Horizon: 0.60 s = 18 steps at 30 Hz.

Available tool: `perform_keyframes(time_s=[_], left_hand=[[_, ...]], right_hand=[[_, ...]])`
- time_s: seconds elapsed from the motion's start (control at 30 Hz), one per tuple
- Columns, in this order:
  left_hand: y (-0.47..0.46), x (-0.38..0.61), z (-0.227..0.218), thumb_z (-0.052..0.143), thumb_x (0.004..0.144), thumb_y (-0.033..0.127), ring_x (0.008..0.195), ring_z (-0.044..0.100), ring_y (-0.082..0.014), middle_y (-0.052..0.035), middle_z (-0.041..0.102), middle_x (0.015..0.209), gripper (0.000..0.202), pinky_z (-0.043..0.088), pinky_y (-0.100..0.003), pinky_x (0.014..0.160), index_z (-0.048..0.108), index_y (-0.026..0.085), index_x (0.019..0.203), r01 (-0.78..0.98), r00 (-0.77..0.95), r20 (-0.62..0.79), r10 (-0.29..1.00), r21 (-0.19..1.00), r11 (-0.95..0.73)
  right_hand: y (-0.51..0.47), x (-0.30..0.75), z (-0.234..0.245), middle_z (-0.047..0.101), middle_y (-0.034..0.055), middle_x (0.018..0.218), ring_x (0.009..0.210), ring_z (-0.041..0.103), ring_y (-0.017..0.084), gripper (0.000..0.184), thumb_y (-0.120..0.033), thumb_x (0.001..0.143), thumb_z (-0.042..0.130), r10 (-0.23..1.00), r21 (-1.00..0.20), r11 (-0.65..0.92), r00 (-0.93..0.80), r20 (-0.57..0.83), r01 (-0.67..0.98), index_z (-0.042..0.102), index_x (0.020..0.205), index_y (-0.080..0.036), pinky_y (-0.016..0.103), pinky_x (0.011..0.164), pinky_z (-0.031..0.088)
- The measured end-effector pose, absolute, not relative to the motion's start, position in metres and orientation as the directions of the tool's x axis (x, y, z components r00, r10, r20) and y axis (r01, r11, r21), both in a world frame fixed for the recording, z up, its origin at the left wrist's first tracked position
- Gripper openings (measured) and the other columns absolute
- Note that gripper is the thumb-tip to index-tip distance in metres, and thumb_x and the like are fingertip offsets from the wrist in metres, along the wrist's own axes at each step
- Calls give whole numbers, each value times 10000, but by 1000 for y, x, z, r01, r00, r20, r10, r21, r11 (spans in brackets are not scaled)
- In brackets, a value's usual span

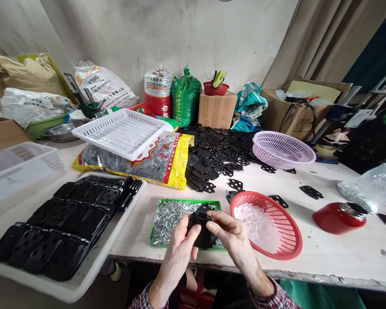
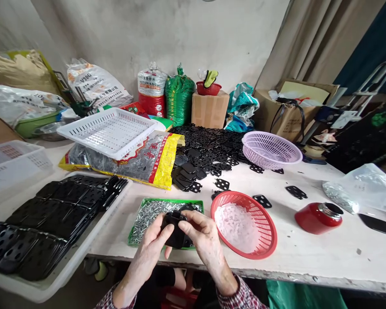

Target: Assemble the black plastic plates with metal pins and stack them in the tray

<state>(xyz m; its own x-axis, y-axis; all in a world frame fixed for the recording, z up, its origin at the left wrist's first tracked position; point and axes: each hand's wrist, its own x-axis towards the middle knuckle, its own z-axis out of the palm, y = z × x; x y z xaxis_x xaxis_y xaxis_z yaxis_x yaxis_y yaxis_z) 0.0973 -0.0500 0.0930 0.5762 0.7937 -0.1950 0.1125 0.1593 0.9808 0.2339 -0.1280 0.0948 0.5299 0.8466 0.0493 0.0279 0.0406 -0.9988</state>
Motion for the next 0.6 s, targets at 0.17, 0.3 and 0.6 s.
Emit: perform_keyframes(time_s=[0.17,0.3,0.6], left_hand=[[-55,97,83,739,760,513,535,524,-112,-61,630,938,629,500,-249,467,599,193,1284,139,454,-271,849,962,233],[-53,94,73,781,746,470,634,572,-151,-98,659,1067,589,530,-259,521,633,233,1265,132,392,-281,876,959,249],[-52,95,81,736,781,493,852,640,-219,-107,674,1126,563,501,-224,514,632,222,1263,99,423,-289,859,957,274]], right_hand=[[-126,230,93,749,61,788,704,671,217,361,-511,753,753,810,-1000,29,585,29,10,765,877,-173,308,641,558],[-123,226,91,756,63,767,710,680,224,364,-533,788,713,782,-992,33,615,103,124,777,852,-181,306,654,559],[-120,225,91,782,86,858,777,707,246,377,-528,804,701,788,-991,16,608,93,130,789,892,-172,313,689,564]])
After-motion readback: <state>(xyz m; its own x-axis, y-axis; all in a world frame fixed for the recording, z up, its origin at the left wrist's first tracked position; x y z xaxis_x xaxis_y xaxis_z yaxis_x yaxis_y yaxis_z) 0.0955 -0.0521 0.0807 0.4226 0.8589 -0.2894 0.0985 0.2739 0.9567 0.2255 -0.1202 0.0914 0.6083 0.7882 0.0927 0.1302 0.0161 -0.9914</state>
